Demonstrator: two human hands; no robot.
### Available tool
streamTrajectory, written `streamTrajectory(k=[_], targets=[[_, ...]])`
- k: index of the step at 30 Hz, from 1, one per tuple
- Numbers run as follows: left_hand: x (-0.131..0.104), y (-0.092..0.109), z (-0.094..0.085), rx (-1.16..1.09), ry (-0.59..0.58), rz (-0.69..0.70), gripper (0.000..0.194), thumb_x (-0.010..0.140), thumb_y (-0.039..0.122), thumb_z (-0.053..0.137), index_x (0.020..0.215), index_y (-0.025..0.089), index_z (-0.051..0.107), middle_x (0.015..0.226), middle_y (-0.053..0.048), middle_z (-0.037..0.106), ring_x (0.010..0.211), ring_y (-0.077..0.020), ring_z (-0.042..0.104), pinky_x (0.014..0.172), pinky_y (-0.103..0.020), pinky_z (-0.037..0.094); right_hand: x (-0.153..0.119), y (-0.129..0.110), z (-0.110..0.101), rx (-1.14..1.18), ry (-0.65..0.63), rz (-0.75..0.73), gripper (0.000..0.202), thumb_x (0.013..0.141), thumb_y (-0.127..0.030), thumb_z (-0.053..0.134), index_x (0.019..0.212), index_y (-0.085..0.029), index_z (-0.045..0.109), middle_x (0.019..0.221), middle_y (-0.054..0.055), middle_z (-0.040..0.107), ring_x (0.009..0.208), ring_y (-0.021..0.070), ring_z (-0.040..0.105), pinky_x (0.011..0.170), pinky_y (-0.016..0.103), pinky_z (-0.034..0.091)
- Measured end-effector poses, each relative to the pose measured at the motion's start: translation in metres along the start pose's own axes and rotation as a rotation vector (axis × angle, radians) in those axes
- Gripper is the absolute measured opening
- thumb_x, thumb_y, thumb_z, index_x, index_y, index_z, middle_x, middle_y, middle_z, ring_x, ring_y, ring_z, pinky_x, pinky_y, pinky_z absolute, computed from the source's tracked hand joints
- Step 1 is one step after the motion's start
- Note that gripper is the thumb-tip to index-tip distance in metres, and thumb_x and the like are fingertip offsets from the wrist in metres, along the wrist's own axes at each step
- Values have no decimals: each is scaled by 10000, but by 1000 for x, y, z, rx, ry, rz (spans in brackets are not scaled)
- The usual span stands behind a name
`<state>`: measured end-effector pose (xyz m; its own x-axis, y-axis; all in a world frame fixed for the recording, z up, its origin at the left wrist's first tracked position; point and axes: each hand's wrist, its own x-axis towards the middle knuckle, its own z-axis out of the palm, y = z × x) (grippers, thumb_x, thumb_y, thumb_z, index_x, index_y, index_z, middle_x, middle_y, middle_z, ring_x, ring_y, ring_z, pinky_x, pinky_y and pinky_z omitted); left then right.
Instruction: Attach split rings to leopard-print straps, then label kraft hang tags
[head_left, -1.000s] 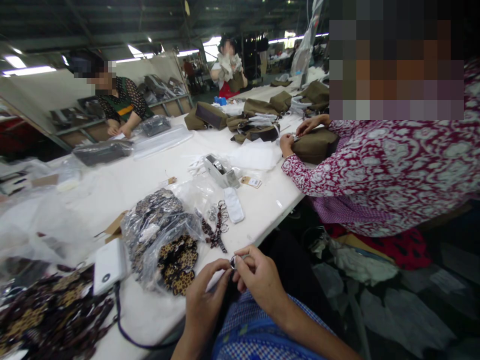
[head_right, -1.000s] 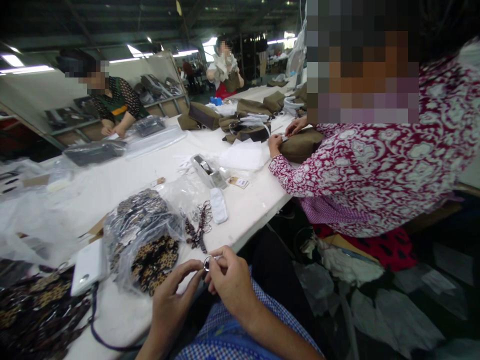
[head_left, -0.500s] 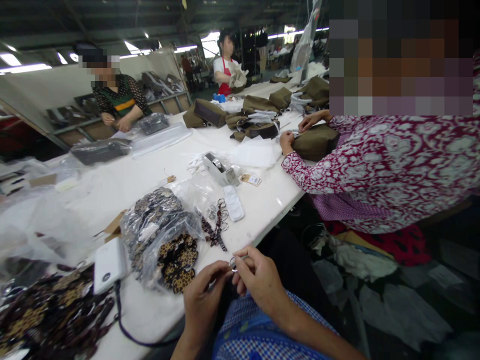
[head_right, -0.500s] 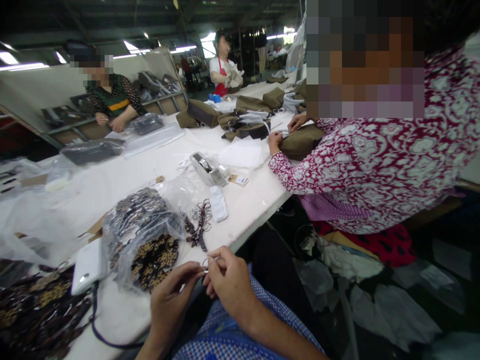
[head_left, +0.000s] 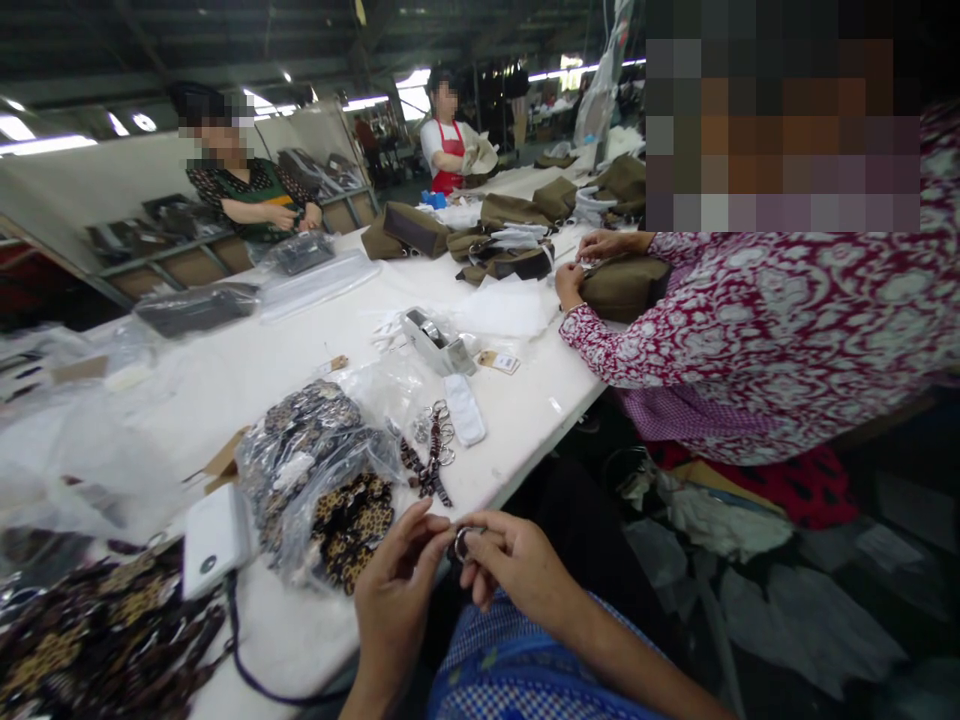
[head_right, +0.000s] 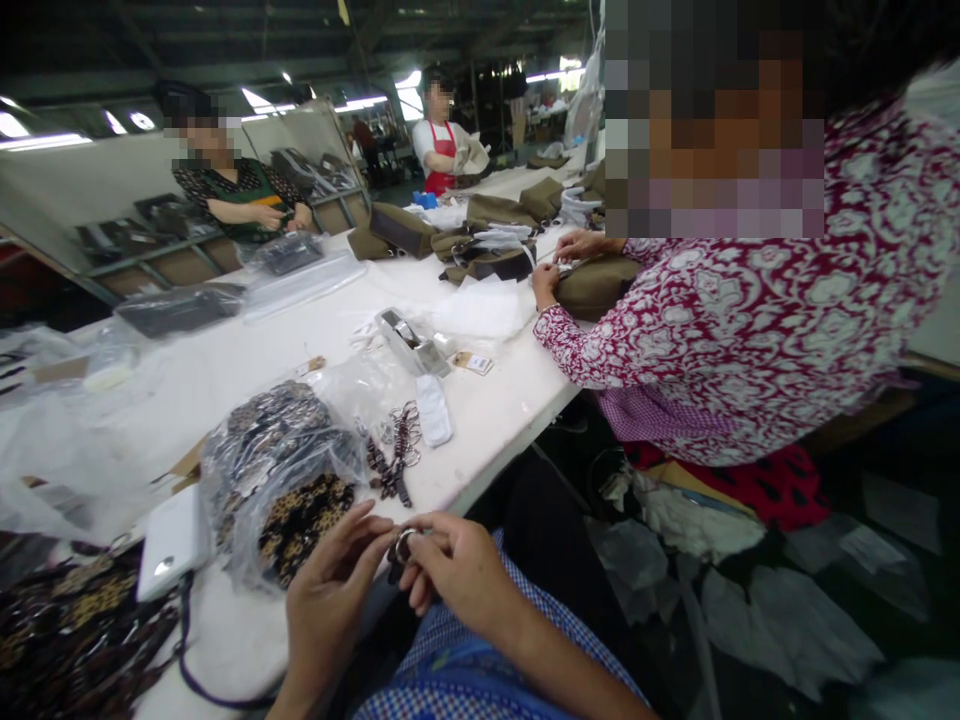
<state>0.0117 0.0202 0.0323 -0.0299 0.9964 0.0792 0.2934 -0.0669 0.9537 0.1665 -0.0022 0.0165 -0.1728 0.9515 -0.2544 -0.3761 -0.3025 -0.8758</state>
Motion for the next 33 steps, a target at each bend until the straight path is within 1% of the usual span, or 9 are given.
streamTrajectory(k=[2,4,8,13,17,19,25,30,33], targets=[[1,0,0,-15,-20,-24,402,758,332,734,1132,194,685,908,-46,769,834,-201,734,802,-299,603,-1,0,0,-59,19,-19,399,855,-524,602,928,-133,637,637,-1,654,429,91,560,445,205,479],[3,-1,0,-41,-52,-72,423,738,338,745,1130,190,685,917,-52,774,851,-209,737,815,-305,602,-3,-2,0,-155,59,-62,344,889,-483,569,882,-147,641,650,1,653,450,95,572,453,198,477],[10,-5,-3,-105,-166,-214,458,706,376,761,1111,173,693,928,-72,781,882,-237,737,829,-330,596,-8,-8,0,-350,99,-134,257,937,-374,518,900,-173,674,660,0,659,484,101,590,472,181,463],[10,-4,-6,-157,-318,-380,547,751,511,709,1177,169,684,976,-91,770,882,-247,717,772,-333,585,-10,-9,1,-447,95,-157,229,954,-324,505,943,-195,694,673,-2,671,514,111,610,502,183,466],[5,4,-5,-117,-421,-419,481,787,593,632,871,142,775,879,-92,755,894,-246,672,779,-292,540,-9,-7,-1,-555,114,-196,205,957,-291,508,916,-193,683,662,-3,681,537,120,631,526,183,459],[4,5,-5,-104,-427,-430,456,786,573,648,830,137,775,840,-82,746,861,-226,653,772,-266,512,-9,-6,-1,-593,116,-209,199,959,-277,507,905,-191,678,669,-2,686,544,119,635,540,181,457],[5,-4,-8,-196,-439,-507,436,788,550,667,930,150,770,913,-86,741,933,-239,634,824,-278,487,-10,-7,-3,-675,103,-239,192,967,-270,510,930,-193,682,678,-3,688,578,123,649,575,182,456],[5,-8,-7,-130,-454,-465,472,787,608,628,852,165,779,876,-70,741,932,-254,629,798,-276,481,-10,-5,-5,-773,102,-283,201,978,-269,492,949,-193,676,709,4,690,600,130,653,604,194,452],[4,-10,-7,-134,-450,-458,451,785,588,644,855,165,785,880,-67,750,916,-244,628,797,-268,473,-11,-5,-5,-851,91,-331,188,975,-239,486,959,-191,667,736,9,689,628,137,652,627,203,444]])
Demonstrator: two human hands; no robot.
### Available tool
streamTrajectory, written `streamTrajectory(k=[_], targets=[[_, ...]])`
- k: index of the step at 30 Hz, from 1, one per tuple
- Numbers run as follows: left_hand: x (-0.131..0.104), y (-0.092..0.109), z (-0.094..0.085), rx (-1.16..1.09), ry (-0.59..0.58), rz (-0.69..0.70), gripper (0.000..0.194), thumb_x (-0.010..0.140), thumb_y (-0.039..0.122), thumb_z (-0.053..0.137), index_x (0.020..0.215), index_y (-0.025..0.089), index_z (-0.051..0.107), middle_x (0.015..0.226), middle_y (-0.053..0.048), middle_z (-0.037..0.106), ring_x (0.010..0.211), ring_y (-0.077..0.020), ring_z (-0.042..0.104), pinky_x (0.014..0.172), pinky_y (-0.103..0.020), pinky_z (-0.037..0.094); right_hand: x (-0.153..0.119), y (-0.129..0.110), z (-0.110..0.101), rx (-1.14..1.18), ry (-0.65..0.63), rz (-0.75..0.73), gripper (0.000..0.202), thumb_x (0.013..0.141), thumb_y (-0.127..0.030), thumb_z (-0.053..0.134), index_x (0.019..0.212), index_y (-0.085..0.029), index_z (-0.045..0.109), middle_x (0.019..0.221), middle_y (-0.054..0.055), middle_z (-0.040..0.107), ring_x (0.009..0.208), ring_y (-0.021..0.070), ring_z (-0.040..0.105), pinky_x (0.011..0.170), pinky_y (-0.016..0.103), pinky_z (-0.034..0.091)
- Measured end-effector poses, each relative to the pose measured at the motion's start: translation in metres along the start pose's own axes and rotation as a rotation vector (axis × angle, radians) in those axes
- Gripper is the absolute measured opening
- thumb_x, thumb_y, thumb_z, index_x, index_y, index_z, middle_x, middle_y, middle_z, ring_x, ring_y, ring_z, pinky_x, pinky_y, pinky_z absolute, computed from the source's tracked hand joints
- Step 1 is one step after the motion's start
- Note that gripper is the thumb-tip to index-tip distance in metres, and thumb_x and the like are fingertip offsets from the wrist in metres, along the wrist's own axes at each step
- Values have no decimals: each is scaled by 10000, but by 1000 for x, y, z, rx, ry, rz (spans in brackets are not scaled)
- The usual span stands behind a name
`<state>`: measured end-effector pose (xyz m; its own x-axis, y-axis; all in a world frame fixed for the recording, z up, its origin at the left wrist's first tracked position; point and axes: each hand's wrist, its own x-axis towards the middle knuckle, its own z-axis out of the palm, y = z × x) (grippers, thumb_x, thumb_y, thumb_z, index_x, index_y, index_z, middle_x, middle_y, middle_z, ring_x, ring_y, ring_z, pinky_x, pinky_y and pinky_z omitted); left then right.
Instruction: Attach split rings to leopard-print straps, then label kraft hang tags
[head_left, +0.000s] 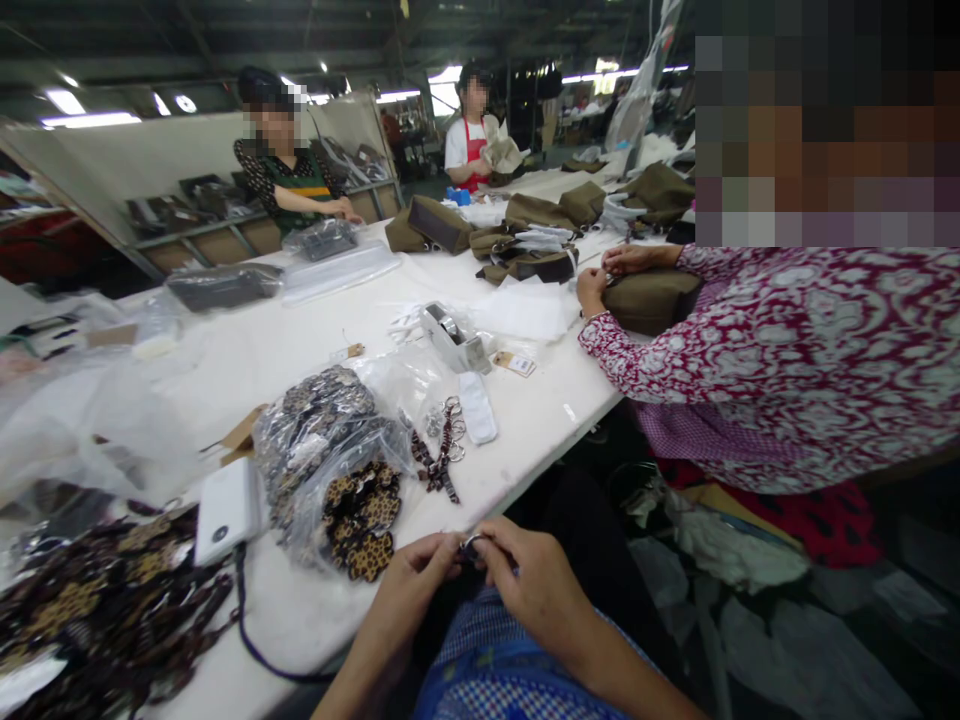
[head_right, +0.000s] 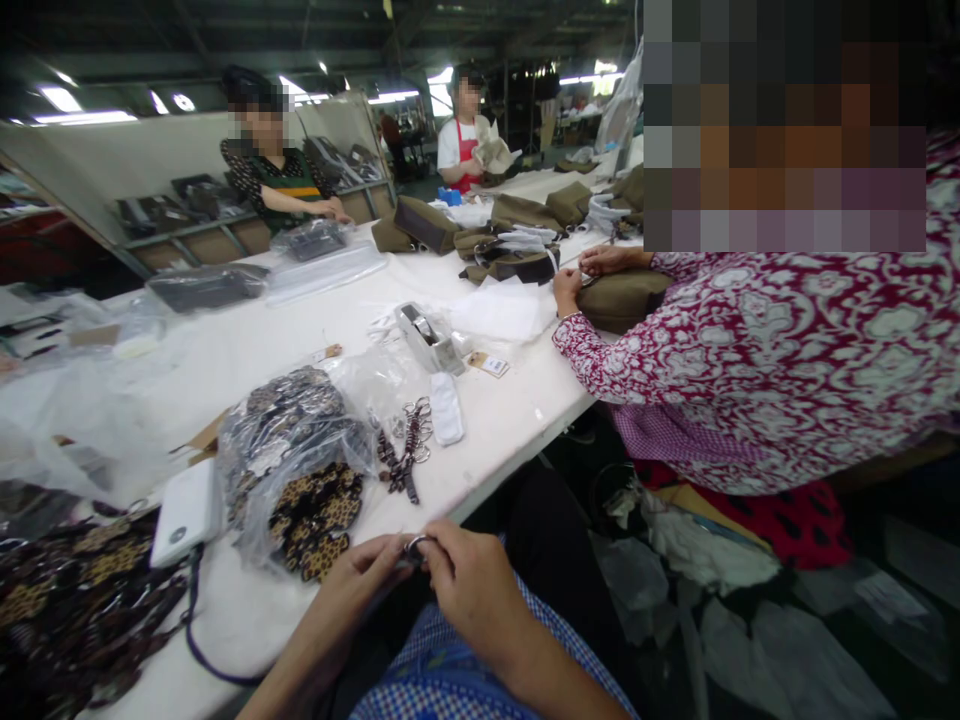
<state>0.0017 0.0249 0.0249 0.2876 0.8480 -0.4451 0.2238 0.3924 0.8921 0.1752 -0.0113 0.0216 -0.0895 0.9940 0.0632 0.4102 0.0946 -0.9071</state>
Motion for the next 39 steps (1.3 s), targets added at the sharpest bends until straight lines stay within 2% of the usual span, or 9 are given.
streamTrajectory(k=[7,11,16,20,23,27,30,34,39], targets=[[-3,-5,0,-251,-48,-68,364,766,480,733,954,171,773,976,-79,743,995,-227,629,889,-277,473,-2,-1,-1,-45,0,-30,179,976,-216,473,948,-194,649,751,7,679,650,138,643,641,206,428],[-5,-3,3,-394,-67,-105,332,707,412,808,915,158,760,939,-77,731,917,-195,641,852,-261,486,-1,1,0,-52,-4,-12,185,982,-237,472,935,-199,648,709,-3,656,635,137,638,633,205,428],[-6,-5,5,-435,-21,-78,274,712,357,813,874,147,743,864,-60,717,825,-163,628,811,-245,476,-2,1,0,0,-15,17,178,976,-248,483,952,-203,654,710,-3,680,620,132,652,626,200,446],[-5,-8,4,-439,-42,-20,210,763,330,771,834,139,720,841,-52,692,827,-166,611,808,-256,466,-2,0,1,90,-42,60,198,974,-283,488,950,-201,667,732,12,714,594,130,668,596,195,468],[-5,-7,3,-386,-18,46,186,798,337,732,824,156,697,836,-33,674,823,-162,601,797,-253,463,-1,-2,3,165,-46,106,213,960,-311,503,941,-194,680,696,14,712,567,135,672,571,199,484],[-7,-1,0,-172,107,215,206,816,385,692,830,180,674,876,-41,689,863,-197,624,833,-284,474,3,-2,5,337,-13,223,308,922,-372,542,1134,-175,645,633,4,697,480,135,644,514,214,507],[-12,2,1,47,176,332,201,836,395,653,828,196,677,887,-60,708,916,-232,639,867,-300,472,4,-2,6,459,45,295,358,899,-432,550,1085,-142,646,589,-3,667,423,124,602,444,206,481],[-19,5,9,225,188,375,184,841,376,629,795,211,695,897,-82,726,908,-257,650,849,-309,486,4,-4,5,497,116,304,336,893,-445,547,986,-136,640,580,-2,661,408,112,579,418,194,456],[-23,7,21,251,294,352,168,804,377,653,761,237,736,842,-66,746,841,-262,667,823,-318,503,3,-12,5,459,139,296,301,890,-432,541,927,-146,630,536,-20,638,375,103,556,391,182,429]])
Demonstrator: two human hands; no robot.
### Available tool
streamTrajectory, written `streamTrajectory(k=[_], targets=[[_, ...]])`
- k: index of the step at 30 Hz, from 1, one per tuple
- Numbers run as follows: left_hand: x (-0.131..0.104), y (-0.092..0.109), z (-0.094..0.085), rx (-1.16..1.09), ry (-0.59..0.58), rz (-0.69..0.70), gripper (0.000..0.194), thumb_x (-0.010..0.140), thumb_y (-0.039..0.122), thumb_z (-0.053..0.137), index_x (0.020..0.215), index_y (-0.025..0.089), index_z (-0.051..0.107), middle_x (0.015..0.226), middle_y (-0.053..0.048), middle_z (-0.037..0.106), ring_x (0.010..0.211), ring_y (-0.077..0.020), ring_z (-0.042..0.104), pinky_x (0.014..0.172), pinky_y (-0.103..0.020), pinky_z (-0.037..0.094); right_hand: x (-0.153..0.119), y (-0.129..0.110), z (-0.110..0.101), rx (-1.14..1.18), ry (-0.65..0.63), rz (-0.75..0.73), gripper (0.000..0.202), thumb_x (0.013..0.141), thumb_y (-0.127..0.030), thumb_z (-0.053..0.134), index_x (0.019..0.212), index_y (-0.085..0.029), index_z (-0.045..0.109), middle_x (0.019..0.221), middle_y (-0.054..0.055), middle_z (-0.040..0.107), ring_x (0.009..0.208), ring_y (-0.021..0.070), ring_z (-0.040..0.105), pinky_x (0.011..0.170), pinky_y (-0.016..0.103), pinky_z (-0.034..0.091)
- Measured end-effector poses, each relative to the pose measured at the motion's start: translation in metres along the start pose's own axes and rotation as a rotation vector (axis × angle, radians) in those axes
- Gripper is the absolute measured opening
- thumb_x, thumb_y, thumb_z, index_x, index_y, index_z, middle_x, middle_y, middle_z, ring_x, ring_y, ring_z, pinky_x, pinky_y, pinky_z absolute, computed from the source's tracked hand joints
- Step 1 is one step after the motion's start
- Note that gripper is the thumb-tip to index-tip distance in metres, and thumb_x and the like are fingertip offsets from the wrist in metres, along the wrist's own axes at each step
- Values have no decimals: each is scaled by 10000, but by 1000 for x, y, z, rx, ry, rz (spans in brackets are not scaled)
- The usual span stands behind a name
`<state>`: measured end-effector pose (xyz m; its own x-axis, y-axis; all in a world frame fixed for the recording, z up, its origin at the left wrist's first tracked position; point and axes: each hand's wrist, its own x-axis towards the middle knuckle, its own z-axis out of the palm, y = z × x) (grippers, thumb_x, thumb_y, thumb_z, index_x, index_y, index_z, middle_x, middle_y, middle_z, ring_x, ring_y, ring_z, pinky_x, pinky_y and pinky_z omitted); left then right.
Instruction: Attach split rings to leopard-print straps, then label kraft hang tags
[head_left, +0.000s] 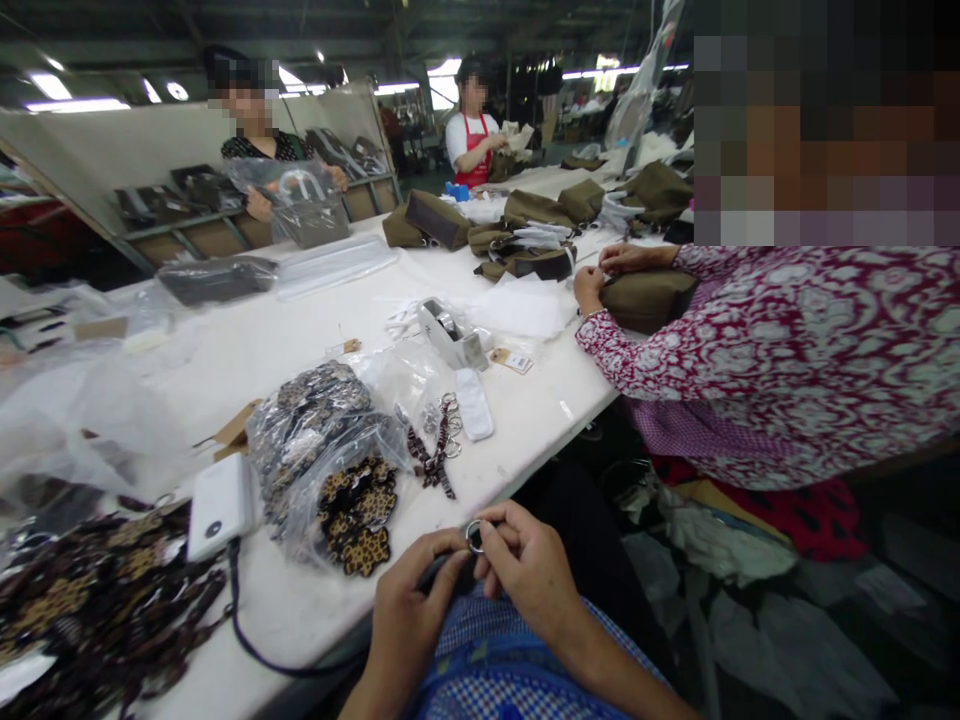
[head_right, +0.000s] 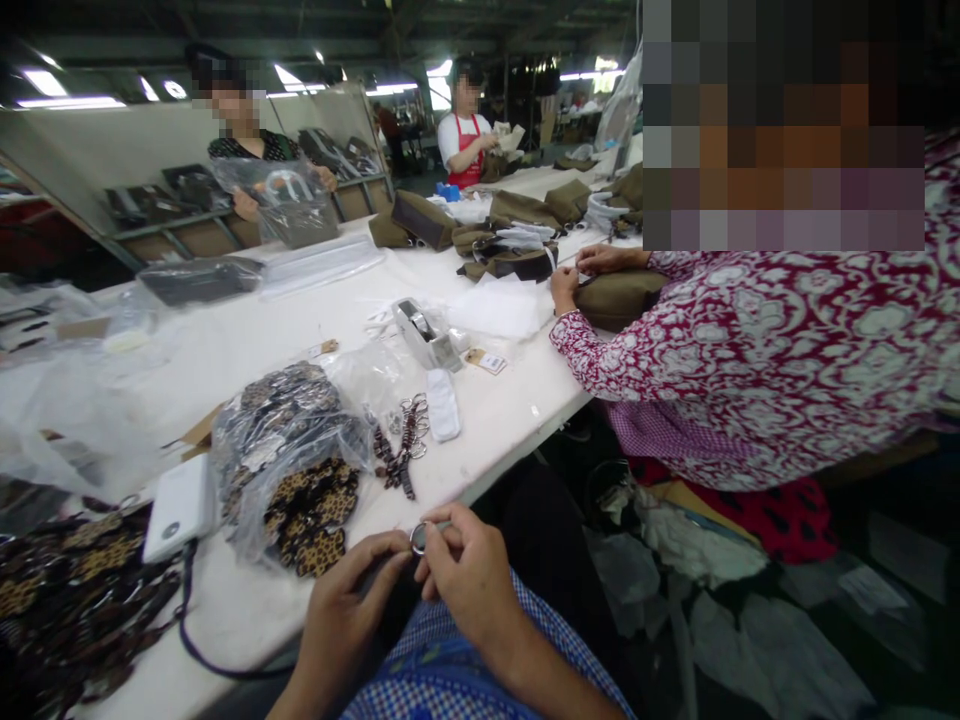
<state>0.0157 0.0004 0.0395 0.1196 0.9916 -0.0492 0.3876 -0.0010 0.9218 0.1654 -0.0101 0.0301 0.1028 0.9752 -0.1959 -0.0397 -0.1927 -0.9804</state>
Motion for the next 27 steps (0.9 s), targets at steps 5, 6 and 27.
streamTrajectory(k=[5,6,27], targets=[[-1,-4,2,80,18,12,135,791,342,661,753,264,764,853,-45,771,822,-259,688,808,-320,514,-2,0,1,-41,19,-15,261,907,-401,515,919,-161,616,516,-32,627,356,98,545,379,172,415],[-2,-5,2,91,28,16,129,786,339,665,754,269,769,850,-42,774,817,-260,691,805,-321,515,-2,0,1,-57,22,-24,248,909,-391,514,925,-165,613,517,-35,627,358,98,548,381,170,416],[7,-8,7,-58,8,-153,216,755,413,734,753,200,696,701,-30,713,684,-200,647,660,-265,492,-10,14,6,-97,65,-105,294,957,-461,468,995,-189,573,616,-2,665,469,139,640,460,206,497]])
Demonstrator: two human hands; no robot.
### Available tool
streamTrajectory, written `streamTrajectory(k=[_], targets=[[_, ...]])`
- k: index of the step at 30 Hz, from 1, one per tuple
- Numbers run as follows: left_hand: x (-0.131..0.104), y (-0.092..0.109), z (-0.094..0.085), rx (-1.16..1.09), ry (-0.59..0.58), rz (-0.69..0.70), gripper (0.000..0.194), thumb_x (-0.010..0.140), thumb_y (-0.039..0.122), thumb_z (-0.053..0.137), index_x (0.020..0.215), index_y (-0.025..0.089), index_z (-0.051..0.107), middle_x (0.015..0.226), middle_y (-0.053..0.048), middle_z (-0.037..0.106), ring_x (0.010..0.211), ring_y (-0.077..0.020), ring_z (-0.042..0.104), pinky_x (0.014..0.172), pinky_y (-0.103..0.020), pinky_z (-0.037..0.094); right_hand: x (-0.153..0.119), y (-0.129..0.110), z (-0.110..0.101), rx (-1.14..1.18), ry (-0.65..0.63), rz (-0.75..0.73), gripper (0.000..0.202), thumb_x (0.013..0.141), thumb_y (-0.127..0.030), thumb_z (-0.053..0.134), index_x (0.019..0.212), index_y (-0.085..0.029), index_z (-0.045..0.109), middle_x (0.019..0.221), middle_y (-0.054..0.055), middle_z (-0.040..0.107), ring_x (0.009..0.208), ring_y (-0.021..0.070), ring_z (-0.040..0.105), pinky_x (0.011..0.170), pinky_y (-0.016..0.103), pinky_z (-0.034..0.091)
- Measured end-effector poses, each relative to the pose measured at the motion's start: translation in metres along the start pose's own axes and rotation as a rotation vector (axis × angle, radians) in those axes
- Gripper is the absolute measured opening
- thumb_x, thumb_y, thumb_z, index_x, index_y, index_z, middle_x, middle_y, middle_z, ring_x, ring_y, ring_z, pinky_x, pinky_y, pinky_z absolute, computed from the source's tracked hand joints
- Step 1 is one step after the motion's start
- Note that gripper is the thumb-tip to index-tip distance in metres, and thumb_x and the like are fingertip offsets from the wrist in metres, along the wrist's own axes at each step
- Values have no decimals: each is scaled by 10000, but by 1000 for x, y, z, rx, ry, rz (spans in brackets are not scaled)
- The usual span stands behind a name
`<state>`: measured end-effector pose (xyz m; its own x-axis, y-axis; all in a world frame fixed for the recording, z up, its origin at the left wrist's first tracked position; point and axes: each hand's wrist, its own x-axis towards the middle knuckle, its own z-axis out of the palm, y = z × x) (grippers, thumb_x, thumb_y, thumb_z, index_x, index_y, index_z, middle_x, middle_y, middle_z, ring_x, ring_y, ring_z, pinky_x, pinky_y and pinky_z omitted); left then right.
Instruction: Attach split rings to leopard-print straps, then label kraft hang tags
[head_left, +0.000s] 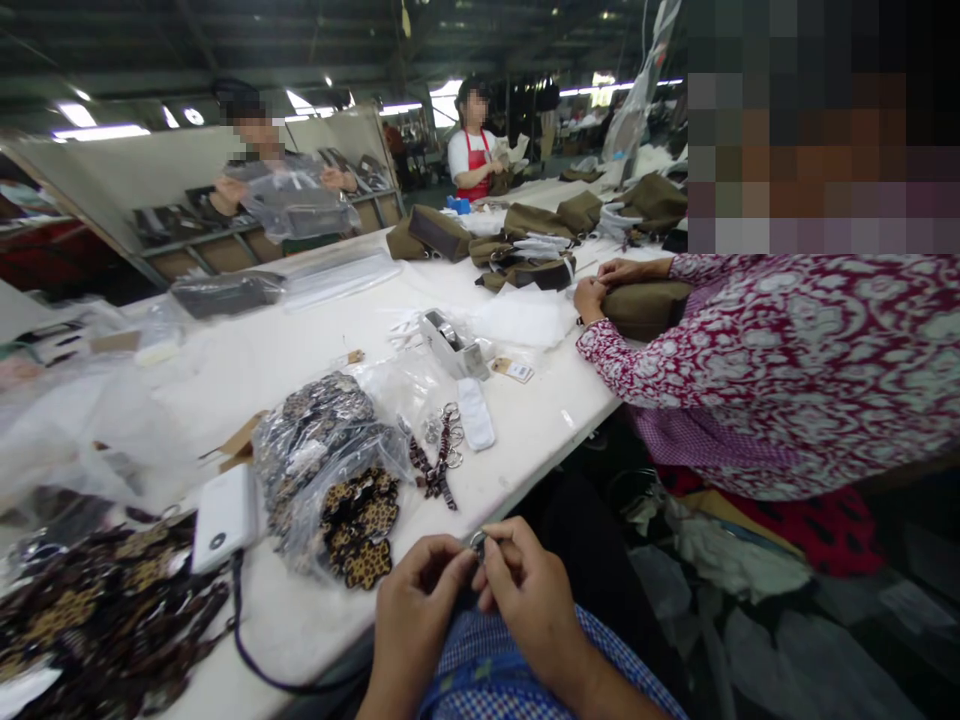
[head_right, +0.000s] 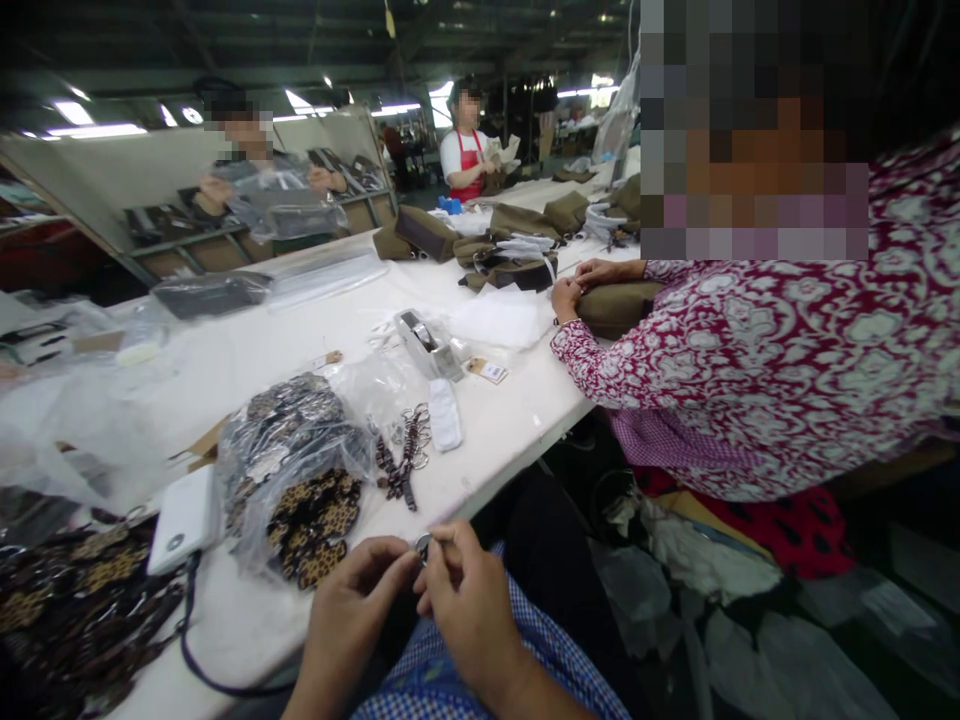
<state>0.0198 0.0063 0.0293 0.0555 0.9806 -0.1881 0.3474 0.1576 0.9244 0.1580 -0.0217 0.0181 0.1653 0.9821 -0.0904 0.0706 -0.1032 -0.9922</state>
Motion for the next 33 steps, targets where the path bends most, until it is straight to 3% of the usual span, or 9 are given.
streamTrajectory(k=[3,9,14,20,23,25,27,29,33], targets=[[4,-6,4,-227,-66,-97,273,724,418,767,820,172,696,762,-49,734,738,-209,671,692,-273,516,2,6,-2,-135,-20,-95,270,983,-403,437,1028,-193,602,643,5,668,516,143,658,518,212,507],[8,-9,19,-549,-25,-283,331,643,395,838,768,156,648,686,-11,692,660,-146,650,636,-220,499,9,15,-8,-360,-43,-312,291,1001,-309,388,1078,-186,641,735,46,709,616,166,686,650,238,522],[14,-11,28,-562,-13,-253,351,651,405,833,757,164,601,646,16,623,591,-115,584,574,-206,460,10,15,-11,-299,-51,-247,266,1004,-326,393,1070,-184,608,677,20,684,572,151,677,576,212,500],[46,3,23,-148,-36,64,284,742,442,735,808,176,661,723,-11,669,676,-167,626,632,-243,485,17,11,-15,-33,-65,-75,314,981,-461,438,1003,-191,597,612,-3,663,468,136,635,479,202,473],[89,22,13,231,7,270,311,884,436,544,1000,185,686,813,-50,726,684,-197,662,629,-273,494,22,13,-18,90,13,-13,359,956,-517,474,1014,-183,594,609,0,661,448,134,613,454,207,469],[125,32,7,452,54,381,284,908,355,499,1048,192,685,972,-80,747,843,-225,686,769,-303,502,25,15,-20,144,57,-1,375,945,-529,495,1028,-175,587,610,0,655,443,130,602,446,206,465],[158,39,5,538,61,420,248,899,279,500,1018,194,700,1080,-103,737,993,-248,666,904,-329,461,28,17,-21,194,62,5,388,935,-538,514,1033,-168,579,607,0,651,435,123,590,437,200,454],[184,42,6,595,45,420,205,875,243,533,937,190,721,1038,-122,747,995,-264,664,929,-349,442,31,18,-22,260,56,17,404,923,-551,531,1025,-162,571,602,-1,648,423,113,578,423,190,438],[205,42,12,695,-1,394,61,756,186,669,716,183,714,842,-127,761,892,-284,682,873,-363,453,38,18,-23,414,66,55,430,882,-571,588,993,-157,564,579,-9,639,390,94,552,397,169,415]])
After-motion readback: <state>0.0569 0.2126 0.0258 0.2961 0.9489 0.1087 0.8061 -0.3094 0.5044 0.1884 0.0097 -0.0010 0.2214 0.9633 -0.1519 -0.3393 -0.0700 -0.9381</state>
